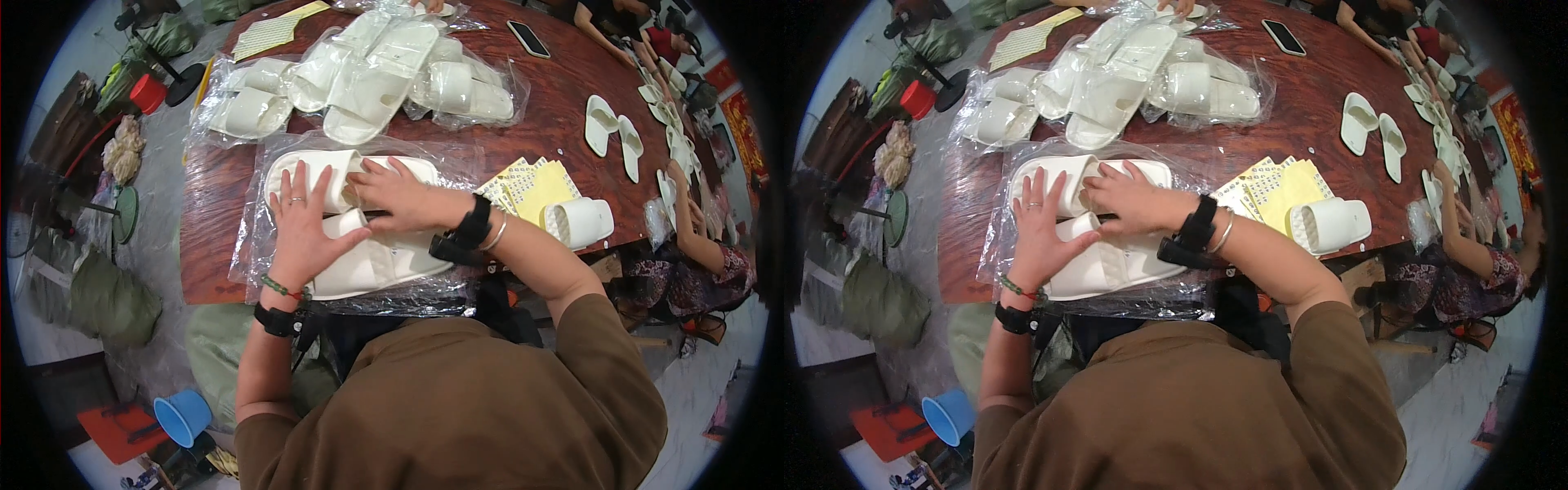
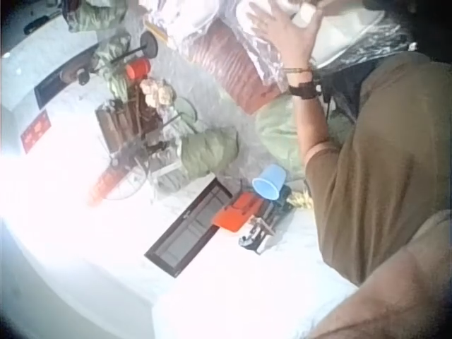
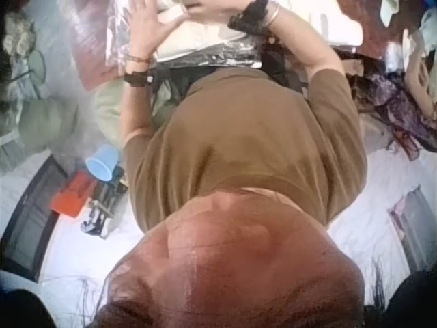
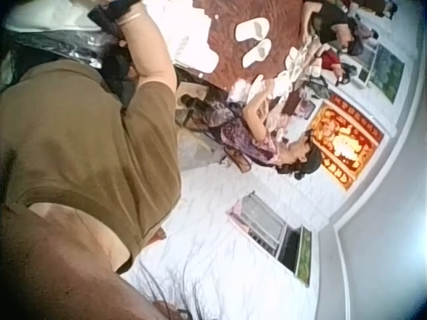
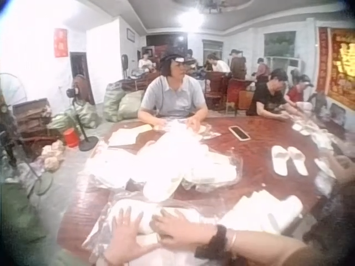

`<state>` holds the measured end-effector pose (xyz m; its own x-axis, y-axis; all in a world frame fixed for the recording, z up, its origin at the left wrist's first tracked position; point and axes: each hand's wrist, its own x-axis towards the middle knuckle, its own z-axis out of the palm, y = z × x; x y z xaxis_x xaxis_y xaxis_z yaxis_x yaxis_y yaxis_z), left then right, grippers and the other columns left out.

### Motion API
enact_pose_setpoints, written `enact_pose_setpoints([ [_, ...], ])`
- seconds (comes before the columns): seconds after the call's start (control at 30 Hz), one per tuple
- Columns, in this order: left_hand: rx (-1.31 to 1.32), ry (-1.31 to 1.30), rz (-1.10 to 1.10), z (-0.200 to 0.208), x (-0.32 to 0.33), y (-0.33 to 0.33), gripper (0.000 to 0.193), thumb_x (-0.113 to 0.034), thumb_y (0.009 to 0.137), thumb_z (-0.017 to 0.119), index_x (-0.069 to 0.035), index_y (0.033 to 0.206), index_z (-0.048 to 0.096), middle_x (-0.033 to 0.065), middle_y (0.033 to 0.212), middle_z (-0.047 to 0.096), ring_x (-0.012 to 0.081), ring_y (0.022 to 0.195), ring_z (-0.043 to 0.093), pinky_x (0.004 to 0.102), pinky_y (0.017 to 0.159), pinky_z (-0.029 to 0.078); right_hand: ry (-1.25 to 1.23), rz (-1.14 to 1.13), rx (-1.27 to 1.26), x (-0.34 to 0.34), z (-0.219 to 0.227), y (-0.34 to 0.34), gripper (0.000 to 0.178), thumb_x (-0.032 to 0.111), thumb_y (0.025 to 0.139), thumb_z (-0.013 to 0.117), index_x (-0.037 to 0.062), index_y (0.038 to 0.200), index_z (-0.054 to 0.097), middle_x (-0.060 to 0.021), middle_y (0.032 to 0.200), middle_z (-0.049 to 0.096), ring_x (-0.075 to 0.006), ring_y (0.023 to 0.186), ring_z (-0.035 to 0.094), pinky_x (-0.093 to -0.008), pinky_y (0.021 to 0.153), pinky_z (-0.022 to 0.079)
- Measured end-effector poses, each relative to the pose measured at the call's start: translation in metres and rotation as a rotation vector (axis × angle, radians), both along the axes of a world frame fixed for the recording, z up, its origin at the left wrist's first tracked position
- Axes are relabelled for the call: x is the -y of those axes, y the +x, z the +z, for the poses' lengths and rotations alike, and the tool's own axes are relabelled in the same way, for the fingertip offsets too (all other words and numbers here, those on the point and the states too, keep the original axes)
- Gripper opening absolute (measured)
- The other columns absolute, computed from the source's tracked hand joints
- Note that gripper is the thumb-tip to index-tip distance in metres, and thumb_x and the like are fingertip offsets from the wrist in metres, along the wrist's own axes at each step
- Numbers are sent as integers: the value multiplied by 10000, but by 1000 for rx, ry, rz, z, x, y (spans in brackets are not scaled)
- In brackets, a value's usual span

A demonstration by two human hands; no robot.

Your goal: Inspecting white slippers and packaging them into plastic bags.

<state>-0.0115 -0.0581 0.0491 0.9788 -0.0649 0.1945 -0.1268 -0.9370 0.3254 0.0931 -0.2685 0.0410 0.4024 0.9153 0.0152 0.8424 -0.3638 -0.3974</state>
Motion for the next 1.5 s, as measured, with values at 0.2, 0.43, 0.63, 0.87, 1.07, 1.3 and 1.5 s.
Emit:
enact_pose_setpoints([
  [0.2, 7, -114, -84, -1, -10, 7, 1001, -480, 711, 855, -163, 1546, 401, 252, 1625, 240, 486, 1486, 222, 648, 1191, 149, 152, -152, -187, 66, 46, 41, 276, 141, 902, 684, 41, 1159, 659, -142, 1135, 673, -335, 1087, 639, -419, 932, 516],
  [0.43, -13, -110, -137, 7, -4, 9, 932, -272, 710, 820, -187, 1546, 418, 211, 1651, 213, 454, 1511, 194, 557, 1234, 147, 159, -142, -194, 88, 11, 34, 238, 37, 828, 748, 49, 1058, 687, -104, 1134, 641, -305, 1064, 631, -401, 916, 523],
  [0.63, 6, -112, -153, -1, -8, 8, 902, -347, 693, 821, -288, 1520, 466, 211, 1654, 195, 491, 1501, 175, 645, 1206, 139, 171, -131, -197, 89, 9, 32, 223, 6, 819, 745, 52, 1028, 682, -94, 1163, 611, -301, 1096, 614, -391, 926, 518],
  [0.87, -24, -75, -146, 5, -5, 7, 872, -244, 704, 794, -260, 1516, 477, 204, 1664, 174, 456, 1526, 161, 600, 1231, 111, 174, -90, -152, 89, 12, 29, 205, -7, 796, 753, 61, 974, 675, -80, 1145, 603, -299, 1106, 583, -392, 934, 498],
  [1.07, -13, -89, -152, 6, -4, 7, 868, -255, 699, 799, -260, 1509, 488, 217, 1657, 188, 474, 1515, 177, 600, 1228, 123, 133, -108, -113, 83, 11, 26, 181, -15, 783, 745, 49, 926, 654, -84, 1116, 587, -315, 1110, 556, -394, 943, 470],
  [1.3, 30, -103, -163, 0, -7, 8, 876, -332, 685, 821, -305, 1497, 495, 238, 1634, 220, 516, 1476, 217, 679, 1184, 166, 32, -101, -82, 74, 20, 25, 137, -35, 799, 693, 19, 879, 594, -103, 1078, 564, -323, 1076, 539, -397, 907, 473],
  [1.5, 26, -97, -141, 0, -8, 7, 874, -336, 680, 824, -312, 1492, 501, 241, 1631, 229, 517, 1475, 224, 659, 1194, 166, -16, -88, -61, 68, 26, 22, 133, -93, 799, 614, 10, 847, 545, -119, 1071, 549, -334, 1051, 522, -387, 874, 466],
])
